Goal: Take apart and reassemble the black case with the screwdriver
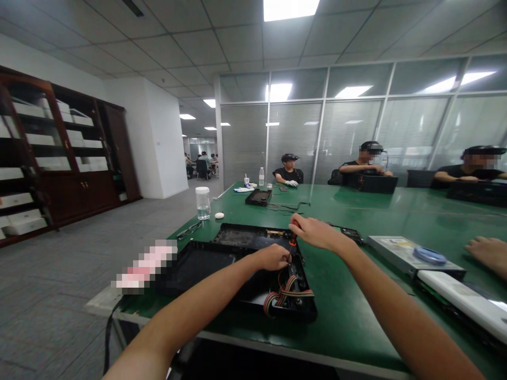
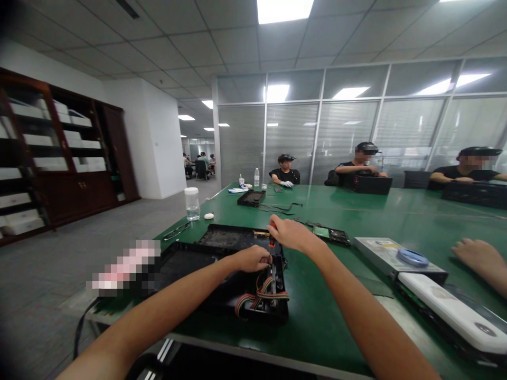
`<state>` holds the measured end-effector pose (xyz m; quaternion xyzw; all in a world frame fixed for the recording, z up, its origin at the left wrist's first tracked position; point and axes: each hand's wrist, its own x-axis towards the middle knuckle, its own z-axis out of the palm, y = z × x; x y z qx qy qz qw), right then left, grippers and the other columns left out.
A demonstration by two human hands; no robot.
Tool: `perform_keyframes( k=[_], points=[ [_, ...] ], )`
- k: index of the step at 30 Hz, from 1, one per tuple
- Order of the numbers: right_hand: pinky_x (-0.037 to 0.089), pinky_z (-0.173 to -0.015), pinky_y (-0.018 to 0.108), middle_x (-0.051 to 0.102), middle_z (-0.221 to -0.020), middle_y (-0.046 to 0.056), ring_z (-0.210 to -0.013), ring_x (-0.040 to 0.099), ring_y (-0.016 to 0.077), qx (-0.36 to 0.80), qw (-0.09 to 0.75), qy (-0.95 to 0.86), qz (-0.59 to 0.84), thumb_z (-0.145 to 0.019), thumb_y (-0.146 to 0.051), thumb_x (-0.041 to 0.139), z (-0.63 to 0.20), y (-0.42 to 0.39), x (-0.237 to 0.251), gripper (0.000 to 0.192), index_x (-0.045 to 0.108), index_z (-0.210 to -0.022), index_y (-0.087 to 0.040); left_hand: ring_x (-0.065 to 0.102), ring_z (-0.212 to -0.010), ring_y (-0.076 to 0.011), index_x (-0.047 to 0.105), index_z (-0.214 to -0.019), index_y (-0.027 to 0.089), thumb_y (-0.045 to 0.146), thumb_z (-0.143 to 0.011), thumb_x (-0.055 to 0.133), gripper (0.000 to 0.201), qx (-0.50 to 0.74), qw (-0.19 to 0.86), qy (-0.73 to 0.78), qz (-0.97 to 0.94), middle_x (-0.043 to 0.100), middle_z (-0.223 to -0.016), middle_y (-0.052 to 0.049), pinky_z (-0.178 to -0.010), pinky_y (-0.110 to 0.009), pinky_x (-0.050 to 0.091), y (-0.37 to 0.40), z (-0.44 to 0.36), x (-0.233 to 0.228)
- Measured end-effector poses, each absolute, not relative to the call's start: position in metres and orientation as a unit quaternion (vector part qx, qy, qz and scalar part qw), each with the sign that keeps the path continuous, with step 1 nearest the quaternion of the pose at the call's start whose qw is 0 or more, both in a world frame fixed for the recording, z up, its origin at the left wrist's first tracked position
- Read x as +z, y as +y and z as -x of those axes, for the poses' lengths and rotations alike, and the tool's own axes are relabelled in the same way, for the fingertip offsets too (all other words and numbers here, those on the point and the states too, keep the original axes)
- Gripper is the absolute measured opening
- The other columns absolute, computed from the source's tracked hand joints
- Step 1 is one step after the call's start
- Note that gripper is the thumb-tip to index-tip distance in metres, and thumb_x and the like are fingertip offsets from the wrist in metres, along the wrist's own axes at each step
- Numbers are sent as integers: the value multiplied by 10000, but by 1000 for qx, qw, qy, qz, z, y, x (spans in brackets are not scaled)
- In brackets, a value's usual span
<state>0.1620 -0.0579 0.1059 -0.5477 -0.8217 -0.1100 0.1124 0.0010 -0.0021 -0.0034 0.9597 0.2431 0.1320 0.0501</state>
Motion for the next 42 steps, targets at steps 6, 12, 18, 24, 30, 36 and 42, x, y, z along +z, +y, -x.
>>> perform_keyframes(
  k=[6, 12, 18, 24, 30, 36, 42],
  points=[
    [334, -588, 279, 649, -802, 101, -703, 593, 223, -132, 105, -801, 574, -859, -522, 257, -164, -54, 106, 466, 562, -934, -179, 537, -636, -98, 609, -834, 144, 95, -718, 533, 147, 134, 41, 240, -961, 588, -696, 8, -588, -173, 375, -1, -1, -5],
    [331, -575, 269, 624, -695, 82, -650, 565, 197, -128, 147, -804, 562, -823, -546, 325, -172, -57, 105, 463, 577, -704, -176, 528, -643, -103, 600, -820, 152, 106, -720, 530, 130, 128, 20, 228, -965, 584, -696, 9, -594, -178, 371, -1, -1, -5],
    [341, -484, 229, 537, -587, -15, -503, 475, 117, 108, 406, -782, 461, -806, -448, 401, -220, -47, 40, 295, 521, -741, -186, 530, -706, -123, 599, -855, 152, 90, -711, 512, 178, 127, -3, 215, -968, 594, -769, -14, -660, -198, 387, -1, 0, -5],
    [196, -297, 193, 252, -389, -101, -294, 239, 72, 383, 636, -523, 418, -777, -431, 400, -271, -15, -13, 259, 399, -636, -215, 519, -775, -136, 591, -861, 144, 98, -736, 497, 164, 146, -10, 192, -970, 585, -821, -35, -744, -209, 387, -4, 1, -3],
    [324, -305, 176, 471, -528, -33, -374, 403, 73, 535, 660, -401, 343, -789, -324, 425, -279, -8, -5, 157, 461, -703, -197, 533, -796, -131, 603, -837, 138, 143, -766, 503, 123, 176, 37, 209, -961, 603, -833, -34, -764, -211, 385, -12, 6, 30],
    [495, -613, 218, 588, -821, 24, -663, 569, 95, 581, 639, -407, 297, -703, -134, 584, -261, -17, -5, 142, 528, -828, -174, 554, -563, -95, 643, -776, 128, 200, -688, 594, 124, -9, 233, 321, -918, 620, -645, 3, -545, -181, 413, 6, 40, 63],
    [364, -453, 187, 460, -640, -48, -527, 458, 73, 552, 592, -510, 292, -688, -225, 634, -237, -32, -5, 217, 419, -686, -195, 537, -483, -111, 552, -605, 129, 309, -571, 708, 240, -139, 328, 409, -840, 555, -502, 22, -480, -210, 428, 17, 69, 32]
  ],
)
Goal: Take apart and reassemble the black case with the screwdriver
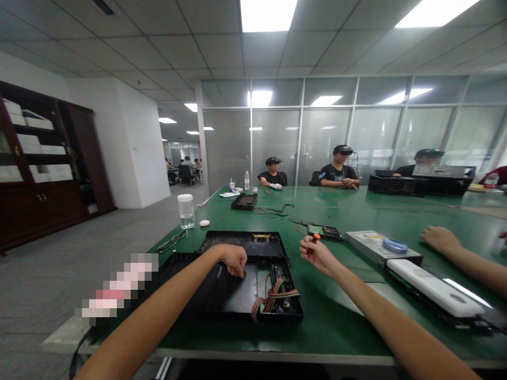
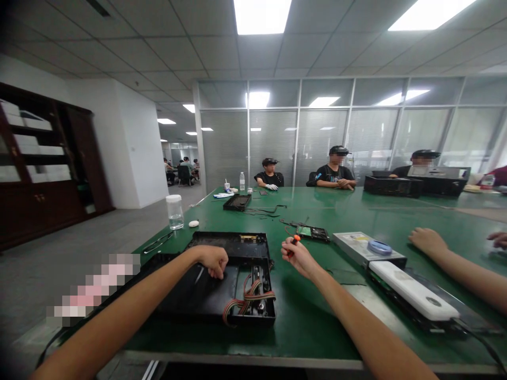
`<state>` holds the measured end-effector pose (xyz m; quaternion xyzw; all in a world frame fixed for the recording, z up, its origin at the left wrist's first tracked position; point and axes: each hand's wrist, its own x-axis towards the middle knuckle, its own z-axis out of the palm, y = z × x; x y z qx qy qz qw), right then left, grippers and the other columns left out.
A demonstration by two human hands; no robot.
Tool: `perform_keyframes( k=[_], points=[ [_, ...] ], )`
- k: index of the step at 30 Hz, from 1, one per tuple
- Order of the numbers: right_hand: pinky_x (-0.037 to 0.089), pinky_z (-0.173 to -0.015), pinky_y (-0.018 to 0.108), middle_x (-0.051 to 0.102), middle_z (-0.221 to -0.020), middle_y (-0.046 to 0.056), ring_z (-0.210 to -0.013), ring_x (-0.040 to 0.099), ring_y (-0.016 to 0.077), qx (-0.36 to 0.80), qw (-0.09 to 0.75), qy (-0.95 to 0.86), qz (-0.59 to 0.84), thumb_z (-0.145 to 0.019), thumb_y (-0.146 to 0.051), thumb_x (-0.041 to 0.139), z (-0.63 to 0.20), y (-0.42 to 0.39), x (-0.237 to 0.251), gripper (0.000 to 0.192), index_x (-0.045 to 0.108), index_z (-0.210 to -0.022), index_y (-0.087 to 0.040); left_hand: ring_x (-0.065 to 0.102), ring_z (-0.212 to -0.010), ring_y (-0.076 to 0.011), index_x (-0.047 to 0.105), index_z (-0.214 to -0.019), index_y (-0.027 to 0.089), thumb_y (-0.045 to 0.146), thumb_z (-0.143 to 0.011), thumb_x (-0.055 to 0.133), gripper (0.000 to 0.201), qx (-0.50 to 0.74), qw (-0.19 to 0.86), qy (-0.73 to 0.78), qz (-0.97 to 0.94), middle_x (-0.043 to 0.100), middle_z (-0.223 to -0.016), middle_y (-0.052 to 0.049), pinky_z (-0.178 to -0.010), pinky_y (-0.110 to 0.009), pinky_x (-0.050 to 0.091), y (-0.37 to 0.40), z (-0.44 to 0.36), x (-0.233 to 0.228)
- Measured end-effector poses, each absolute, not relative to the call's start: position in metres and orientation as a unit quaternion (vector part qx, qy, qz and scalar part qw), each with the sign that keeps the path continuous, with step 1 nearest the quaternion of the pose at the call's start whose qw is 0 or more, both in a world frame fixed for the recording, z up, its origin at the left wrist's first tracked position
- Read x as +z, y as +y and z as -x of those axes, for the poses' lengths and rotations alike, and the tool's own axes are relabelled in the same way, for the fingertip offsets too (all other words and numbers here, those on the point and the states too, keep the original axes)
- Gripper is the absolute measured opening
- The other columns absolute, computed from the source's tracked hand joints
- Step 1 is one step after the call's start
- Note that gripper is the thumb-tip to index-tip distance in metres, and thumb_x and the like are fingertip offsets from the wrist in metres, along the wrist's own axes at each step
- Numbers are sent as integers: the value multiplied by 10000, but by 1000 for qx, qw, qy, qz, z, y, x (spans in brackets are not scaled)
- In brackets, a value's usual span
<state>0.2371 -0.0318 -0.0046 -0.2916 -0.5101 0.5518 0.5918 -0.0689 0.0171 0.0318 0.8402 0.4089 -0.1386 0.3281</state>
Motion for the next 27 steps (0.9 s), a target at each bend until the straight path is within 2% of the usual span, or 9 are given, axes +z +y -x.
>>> perform_keyframes(
  k=[2, 5, 7, 10, 13, 17, 21, 24, 27],
  points=[
    [307, -423, 197, 388, -550, -57, -462, 388, 74, 496, 544, -593, 326, -781, -362, 527, -231, -40, 1, 263, 387, -637, -193, 511, -454, -107, 505, -568, 135, 416, -568, 704, 344, -101, 295, 405, -859, 533, -474, 27, -452, -201, 395, 18, 73, 32],
    [309, -469, 230, 402, -521, -35, -473, 381, 92, 298, 432, -764, 375, -849, -445, 373, -217, -68, 11, 368, 415, -595, -181, 475, -441, -100, 485, -571, 139, 556, -701, 541, 440, -3, 214, 387, -897, 521, -472, 18, -442, -197, 344, 21, 75, 45],
    [339, -557, 247, 507, -625, 5, -585, 460, 118, 141, 314, -871, 351, -832, -418, 423, -206, -98, 12, 328, 481, -623, -172, 489, -499, -101, 518, -633, 136, 549, -776, 444, 444, 76, 153, 376, -911, 549, -542, 5, -481, -194, 345, 26, 75, 54],
    [346, -592, 252, 585, -784, 34, -690, 527, 152, -2, 175, -918, 356, -794, -363, 498, -190, -149, 6, 189, 547, -823, -182, 525, -632, -113, 568, -826, 141, 472, -762, 513, 342, 122, 84, 381, -912, 598, -716, -8, -557, -188, 359, 36, 74, 57],
    [344, -558, 258, 593, -819, 24, -662, 548, 160, -76, 148, -897, 409, -772, -279, 530, -185, -185, 0, 136, 524, -881, -199, 541, -682, -120, 582, -948, 154, 428, -727, 573, 352, 41, 125, 407, -904, 612, -802, -9, -580, -185, 369, 46, 71, 46],
    [359, -537, 255, 582, -851, 2, -662, 568, 156, -83, 139, -902, 399, -764, -220, 545, -195, -198, -8, 102, 514, -860, -229, 528, -632, -100, 632, -892, 167, 302, -736, 579, 213, -57, 154, 389, -906, 613, -748, 22, -562, -176, 366, 50, 64, 28],
    [394, -571, 268, 552, -921, 41, -718, 570, 179, -120, 176, -861, 462, -758, -191, 549, -204, -194, -25, 112, 513, -860, -216, 494, -589, -96, 642, -729, 165, 136, -654, 621, 83, -51, 49, 331, -941, 590, -659, 35, -555, -179, 350, 47, 57, 31],
    [418, -622, 277, 538, -937, 55, -767, 562, 188, -119, 182, -848, 483, -765, -192, 546, -205, -187, -31, 104, 519, -864, -209, 509, -620, -112, 642, -694, 168, 185, -652, 653, 47, -16, -43, 285, -958, 602, -680, 14, -573, -187, 354, 41, 55, 53],
    [428, -634, 273, 531, -919, 51, -764, 556, 179, -109, 166, -854, 480, -788, -224, 520, -204, -169, -26, 57, 527, -842, -205, 528, -628, -115, 655, -744, 167, 248, -674, 661, 107, 3, -67, 282, -957, 614, -693, 1, -560, -182, 350, 30, 58, 86]
  ],
)
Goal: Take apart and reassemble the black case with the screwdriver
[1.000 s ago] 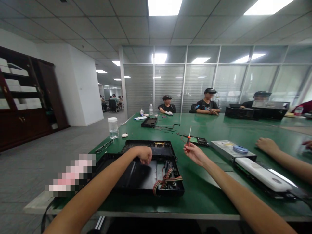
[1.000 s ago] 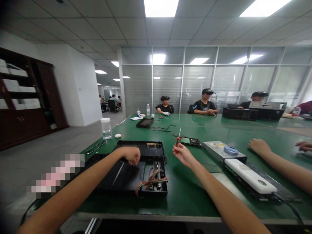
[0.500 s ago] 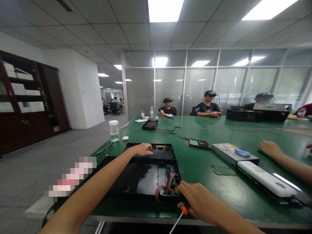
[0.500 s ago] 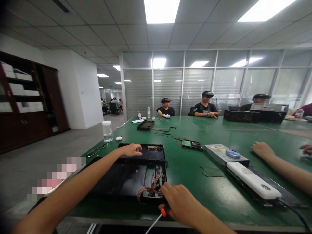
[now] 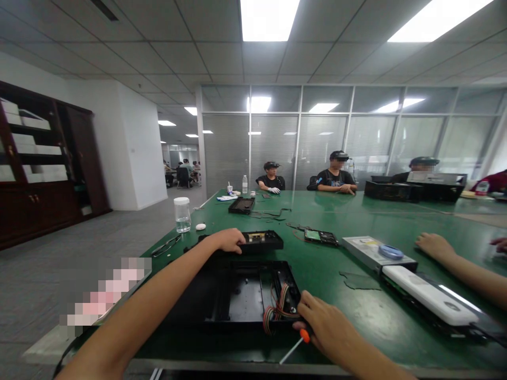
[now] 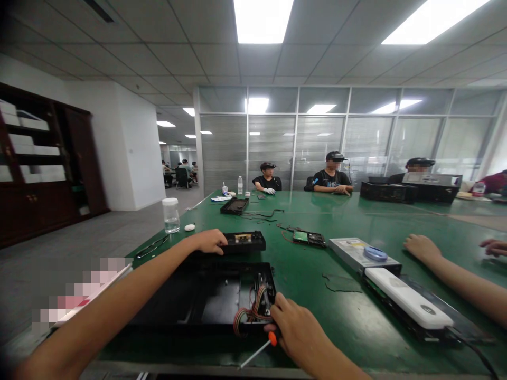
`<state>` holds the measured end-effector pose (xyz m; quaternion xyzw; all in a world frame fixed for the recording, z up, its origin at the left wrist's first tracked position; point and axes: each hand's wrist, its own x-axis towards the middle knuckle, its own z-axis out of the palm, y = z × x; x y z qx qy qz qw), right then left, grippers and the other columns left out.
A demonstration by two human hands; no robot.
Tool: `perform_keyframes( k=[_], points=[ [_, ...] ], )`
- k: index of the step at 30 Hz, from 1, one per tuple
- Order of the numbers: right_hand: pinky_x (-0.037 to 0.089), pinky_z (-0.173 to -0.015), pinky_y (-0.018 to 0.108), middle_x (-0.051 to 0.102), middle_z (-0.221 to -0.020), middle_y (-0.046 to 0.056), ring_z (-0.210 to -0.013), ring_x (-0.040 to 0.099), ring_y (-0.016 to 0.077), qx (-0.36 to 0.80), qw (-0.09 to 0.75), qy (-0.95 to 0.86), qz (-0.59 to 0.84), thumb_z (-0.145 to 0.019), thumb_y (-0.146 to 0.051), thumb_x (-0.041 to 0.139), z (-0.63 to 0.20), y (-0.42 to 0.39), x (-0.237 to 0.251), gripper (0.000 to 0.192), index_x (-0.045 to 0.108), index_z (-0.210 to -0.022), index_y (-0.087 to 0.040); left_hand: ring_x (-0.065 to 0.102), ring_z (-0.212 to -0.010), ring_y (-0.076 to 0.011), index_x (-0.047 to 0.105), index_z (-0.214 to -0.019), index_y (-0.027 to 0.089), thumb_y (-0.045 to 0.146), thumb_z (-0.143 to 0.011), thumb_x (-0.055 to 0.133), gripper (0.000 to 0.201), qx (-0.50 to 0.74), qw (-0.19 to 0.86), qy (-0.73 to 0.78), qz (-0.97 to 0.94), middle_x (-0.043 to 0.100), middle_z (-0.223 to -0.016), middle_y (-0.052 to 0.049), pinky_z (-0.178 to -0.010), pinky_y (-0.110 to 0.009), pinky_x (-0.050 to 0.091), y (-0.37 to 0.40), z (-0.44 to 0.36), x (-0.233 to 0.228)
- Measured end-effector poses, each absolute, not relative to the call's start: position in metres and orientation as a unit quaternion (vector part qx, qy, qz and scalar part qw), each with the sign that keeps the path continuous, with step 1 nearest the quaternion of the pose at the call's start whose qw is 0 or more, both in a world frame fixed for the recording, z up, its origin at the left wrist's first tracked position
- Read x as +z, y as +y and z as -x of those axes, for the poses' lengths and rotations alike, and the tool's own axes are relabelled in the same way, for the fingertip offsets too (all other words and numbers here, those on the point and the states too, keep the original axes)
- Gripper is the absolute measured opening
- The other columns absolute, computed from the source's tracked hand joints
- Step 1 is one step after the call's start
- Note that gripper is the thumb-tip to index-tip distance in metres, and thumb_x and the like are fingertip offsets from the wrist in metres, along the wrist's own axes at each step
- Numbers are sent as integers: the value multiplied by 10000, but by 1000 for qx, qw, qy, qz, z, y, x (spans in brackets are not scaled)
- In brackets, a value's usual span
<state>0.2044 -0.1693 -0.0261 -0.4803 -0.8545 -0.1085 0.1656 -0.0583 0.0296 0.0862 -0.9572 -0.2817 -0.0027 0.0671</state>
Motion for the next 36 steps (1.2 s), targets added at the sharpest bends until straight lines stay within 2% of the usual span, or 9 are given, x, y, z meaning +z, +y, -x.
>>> perform_keyframes(
  k=[6, 9, 12, 17, 21, 25, 28, 32, 36],
  points=[
    [449, -672, 263, 522, -970, 71, -752, 565, 157, -93, 138, -861, 480, -795, -254, 498, -206, -88, -15, 150, 563, -907, -178, 553, -692, -130, 652, -759, 177, 300, -712, 641, 132, -4, 98, -248, 964, 626, -727, -3, -626, -197, 368, -33, 72, 136],
    [442, -811, 325, 540, -1065, 98, -917, 549, 212, -66, 179, -873, 449, -777, -221, 514, -204, -47, -13, 251, 561, -1018, -169, 564, -769, -154, 640, -766, 190, 315, -729, 627, 131, 7, 114, -231, 966, 632, -786, -7, -705, -232, 385, -76, 78, 139],
    [367, -945, 363, 529, -1163, 71, -1083, 465, 229, -42, 210, -901, 376, -784, -207, 498, -203, -24, -16, 335, 536, -1118, -205, 572, -781, -155, 630, -807, 207, 303, -745, 610, 116, 26, 98, -222, 970, 635, -813, -1, -712, -245, 403, -112, 84, 131],
    [328, -993, 345, 285, -1373, 133, -1224, 330, 218, -97, 195, -896, 386, -796, -158, 432, -232, -13, -31, 559, 287, -1336, -136, 588, -749, -171, 631, -762, 209, 263, -722, 617, 68, 65, 70, -213, 972, 641, -756, -1, -659, -258, 428, -138, 91, 101],
    [344, -968, 420, 324, -1331, 166, -1183, 382, 262, -136, 198, -856, 457, -811, -187, 443, -279, 1, -36, 412, 447, -1218, -123, 590, -730, -197, 644, -739, 218, 223, -691, 614, 57, 78, 71, -234, 967, 645, -725, -25, -646, -285, 438, -135, 88, 74],
    [358, -953, 399, 420, -1228, 169, -1109, 450, 232, -85, 225, -850, 469, -815, -196, 444, -301, 12, -37, 325, 525, -1117, -104, 593, -712, -202, 655, -739, 228, 212, -670, 613, 82, 82, 48, -237, 967, 647, -712, -41, -637, -290, 438, -134, 81, 59],
    [380, -923, 372, 502, -1117, 137, -1033, 490, 199, -30, 251, -859, 445, -831, -220, 432, -288, 7, -33, 287, 549, -1073, -120, 594, -714, -208, 663, -757, 230, 219, -649, 631, 113, 84, 34, -238, 967, 651, -723, -48, -630, -290, 438, -134, 80, 52],
    [410, -838, 327, 575, -959, 90, -900, 530, 172, 23, 265, -875, 405, -864, -296, 401, -250, -11, -23, 253, 599, -931, -154, 574, -607, -189, 674, -719, 223, 269, -616, 676, 113, 150, -14, -280, 948, 636, -635, -29, -541, -262, 415, -120, 82, 56],
    [416, -728, 280, 602, -791, 61, -739, 540, 151, 42, 245, -892, 377, -873, -361, 381, -222, -26, -19, 322, 605, -772, -153, 562, -590, -138, 668, -799, 207, 389, -721, 606, 208, 144, -113, -271, 945, 632, -671, -7, -526, -212, 395, -84, 66, 65]
  ],
)
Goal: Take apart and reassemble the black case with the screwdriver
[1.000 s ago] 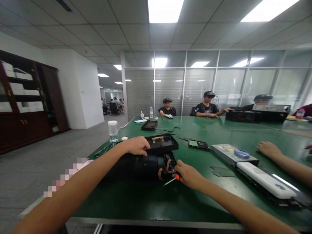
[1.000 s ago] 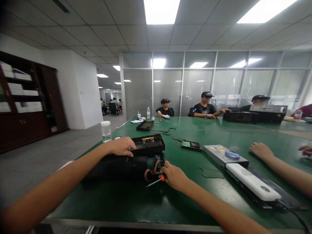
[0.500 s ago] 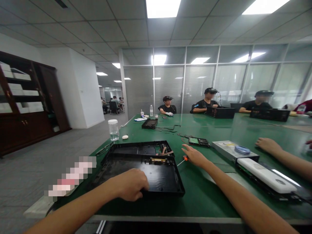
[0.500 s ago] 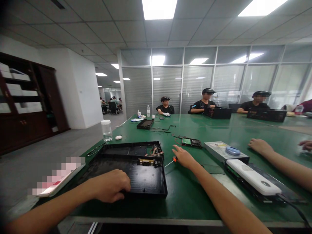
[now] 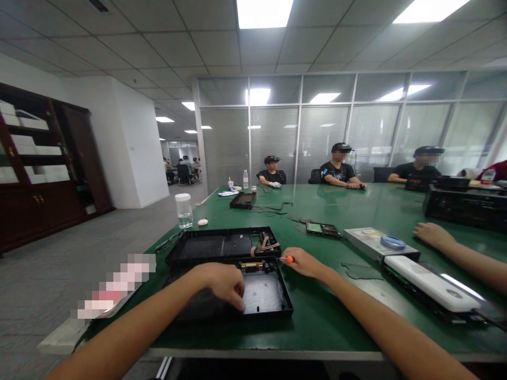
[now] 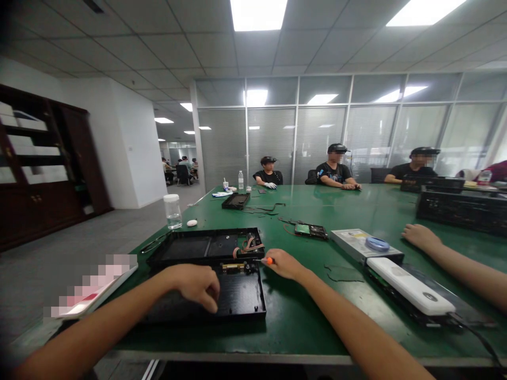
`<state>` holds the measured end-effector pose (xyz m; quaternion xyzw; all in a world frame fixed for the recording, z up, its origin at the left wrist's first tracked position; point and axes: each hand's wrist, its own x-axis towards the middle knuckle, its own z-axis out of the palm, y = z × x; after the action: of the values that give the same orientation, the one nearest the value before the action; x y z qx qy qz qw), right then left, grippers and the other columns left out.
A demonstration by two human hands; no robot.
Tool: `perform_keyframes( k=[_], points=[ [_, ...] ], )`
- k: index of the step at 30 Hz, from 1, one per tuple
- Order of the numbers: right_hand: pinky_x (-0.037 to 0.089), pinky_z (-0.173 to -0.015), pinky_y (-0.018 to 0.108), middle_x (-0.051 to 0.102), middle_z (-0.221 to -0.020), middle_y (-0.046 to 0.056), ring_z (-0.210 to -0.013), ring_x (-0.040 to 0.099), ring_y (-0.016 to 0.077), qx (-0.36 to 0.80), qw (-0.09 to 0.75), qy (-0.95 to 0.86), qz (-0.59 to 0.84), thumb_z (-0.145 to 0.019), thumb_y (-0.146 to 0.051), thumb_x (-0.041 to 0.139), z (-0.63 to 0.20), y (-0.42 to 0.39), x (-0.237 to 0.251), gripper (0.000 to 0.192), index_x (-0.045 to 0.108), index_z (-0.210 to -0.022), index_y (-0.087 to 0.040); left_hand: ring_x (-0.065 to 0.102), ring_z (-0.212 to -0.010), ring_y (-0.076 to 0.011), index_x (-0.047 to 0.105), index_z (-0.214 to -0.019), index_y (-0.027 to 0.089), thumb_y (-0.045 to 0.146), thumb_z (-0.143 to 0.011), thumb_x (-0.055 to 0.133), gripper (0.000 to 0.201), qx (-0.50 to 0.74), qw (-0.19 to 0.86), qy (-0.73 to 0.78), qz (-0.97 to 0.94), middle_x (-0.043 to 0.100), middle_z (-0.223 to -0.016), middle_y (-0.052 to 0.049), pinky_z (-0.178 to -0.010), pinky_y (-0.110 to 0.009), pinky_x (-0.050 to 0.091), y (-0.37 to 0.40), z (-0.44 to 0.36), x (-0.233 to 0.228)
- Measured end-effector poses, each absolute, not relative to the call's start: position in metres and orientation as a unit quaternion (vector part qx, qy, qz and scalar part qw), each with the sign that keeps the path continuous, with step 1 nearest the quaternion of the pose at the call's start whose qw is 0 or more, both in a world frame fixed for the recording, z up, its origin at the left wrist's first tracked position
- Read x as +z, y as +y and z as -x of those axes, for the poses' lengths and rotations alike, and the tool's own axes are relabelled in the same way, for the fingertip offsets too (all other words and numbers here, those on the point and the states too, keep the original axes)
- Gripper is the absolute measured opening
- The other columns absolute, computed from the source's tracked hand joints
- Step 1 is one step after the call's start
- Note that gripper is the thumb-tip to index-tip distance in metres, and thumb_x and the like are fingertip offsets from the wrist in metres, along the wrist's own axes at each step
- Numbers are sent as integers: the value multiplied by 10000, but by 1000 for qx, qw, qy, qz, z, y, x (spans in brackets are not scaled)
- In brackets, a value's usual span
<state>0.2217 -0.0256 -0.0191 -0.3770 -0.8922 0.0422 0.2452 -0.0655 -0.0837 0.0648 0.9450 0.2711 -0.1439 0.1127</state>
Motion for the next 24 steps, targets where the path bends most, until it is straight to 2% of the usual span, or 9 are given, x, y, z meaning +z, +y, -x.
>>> perform_keyframes(
  k=[2, 5, 9, 14, 20, 24],
  points=[
    [409, -703, 274, 603, -764, 58, -708, 535, 150, 34, 242, -894, 375, -873, -384, 373, -216, -28, -20, 349, 602, -748, -153, 566, -653, -136, 645, -892, 188, 349, -758, 590, 217, -61, 62, 250, -964, 631, -749, -20, -600, -212, 414, -62, 49, 61],
    [402, -700, 275, 605, -755, 59, -713, 535, 156, 23, 251, -886, 390, -870, -395, 374, -219, -27, -19, 356, 601, -739, -153, 540, -872, -185, 613, -973, 174, 279, -724, 644, 272, 40, -81, 172, -981, 601, -916, -67, -770, -255, 411, -34, 23, 42],
    [398, -693, 273, 600, -738, 59, -697, 528, 152, 28, 268, -872, 408, -875, -408, 359, -233, -23, -15, 381, 589, -710, -153, 515, -891, -194, 615, -934, 187, 259, -768, 596, 182, 57, -184, 114, -975, 570, -906, -64, -751, -281, 414, -13, 5, 12],
    [397, -680, 273, 588, -706, 51, -668, 517, 149, 37, 276, -862, 423, -869, -447, 350, -242, -21, -14, 411, 577, -683, -159, 507, -876, -171, 617, -938, 203, 214, -852, 460, 179, 95, -195, 113, -970, 564, -892, -60, -758, -302, 402, -9, 8, -4],
    [398, -700, 277, 597, -713, 50, -684, 524, 153, 43, 274, -866, 417, -861, -470, 356, -238, -20, -15, 422, 584, -685, -162, 487, -947, -196, 619, -871, 199, 204, -823, 487, 141, 102, -165, 166, -967, 535, -1002, -58, -862, -400, 365, -12, 11, -9],
    [394, -692, 271, 593, -707, 46, -678, 520, 149, 39, 273, -865, 418, -863, -469, 353, -240, -18, -16, 424, 577, -676, -162, 484, -964, -171, 594, -874, 172, 178, -840, 446, 152, 126, -137, 148, -971, 544, -998, -53, -882, -339, 363, -12, 9, -9]
  ],
)
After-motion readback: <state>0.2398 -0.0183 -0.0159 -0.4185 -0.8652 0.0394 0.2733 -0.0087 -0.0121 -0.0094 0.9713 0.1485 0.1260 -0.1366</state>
